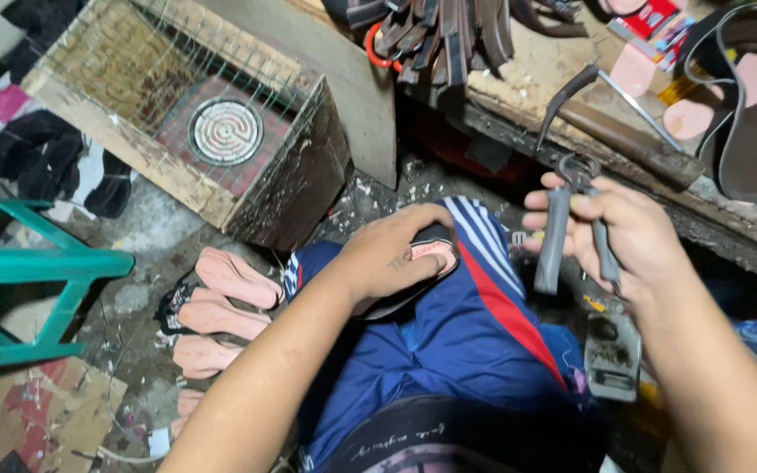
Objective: The person sits on the floor of a shoe workshop and lasts a sandal: they hold the upper over the last, pull and tuck the leather edges with pincers, hammer the edges to set them, and trim and press the sole edge with a small blade while turning the shoe repeatedly.
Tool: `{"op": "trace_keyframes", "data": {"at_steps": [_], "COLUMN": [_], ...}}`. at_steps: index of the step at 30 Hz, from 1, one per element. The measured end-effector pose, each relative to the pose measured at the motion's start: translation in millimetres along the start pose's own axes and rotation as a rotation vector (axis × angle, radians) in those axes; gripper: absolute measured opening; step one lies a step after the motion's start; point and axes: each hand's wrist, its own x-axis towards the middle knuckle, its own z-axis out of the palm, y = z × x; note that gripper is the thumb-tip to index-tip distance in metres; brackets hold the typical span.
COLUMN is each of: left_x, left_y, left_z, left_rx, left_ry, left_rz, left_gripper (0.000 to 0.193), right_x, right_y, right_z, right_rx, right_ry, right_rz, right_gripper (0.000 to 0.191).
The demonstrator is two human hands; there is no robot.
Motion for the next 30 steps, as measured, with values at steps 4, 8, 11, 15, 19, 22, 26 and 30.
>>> {"op": "trace_keyframes", "data": {"at_steps": [4,8,11,15,19,22,26,30], "left_x": [8.6,-2.1,-33.8,-86.1,-132.1,-156.2,-176.1,-184.4], "left_y": [9.6,30.3,41.0,48.4,49.0,50.5,51.9,47.9], "left_z": [-6.8,-26.0,-52.2,-60.5,-57.1,-56.7,-62.8,-73.0], "left_rx": [-0.031,0.044,-0.004,0.031,0.042,-0.025,-0.052,-0.104], "left_ry": [-0.069,0.037,0.331,0.543,0.609,0.592,0.491,0.379], "left_rz": [-0.043,-0.055,0.184,0.201,0.127,0.091,0.126,0.127], "left_gripper": [0.071,0.065,0.066,0.073,0.084,0.096,0.098,0.096], "right_x": [-21.6,-44.9,-61.2,-60.8,-49.6,-44.5,-45.2,-41.5], "right_y": [19.2,58.1,71.8,86.6,99.7,98.2,82.6,66.9], "right_z": [-4.8,3.6,19.3,60.8,105.7,130.8,142.5,141.5], "right_rx": [-0.502,-0.663,-0.492,-0.489,-0.584,-0.548,-0.482,-0.479], "right_ry": [-0.105,-0.21,-0.377,-0.638,-0.783,-0.805,-0.928,-1.095], "right_rz": [0.021,0.115,0.149,0.24,0.254,0.25,0.35,0.378], "right_gripper": [0.053,0.043,0.047,0.049,0.05,0.05,0.05,0.05]}}
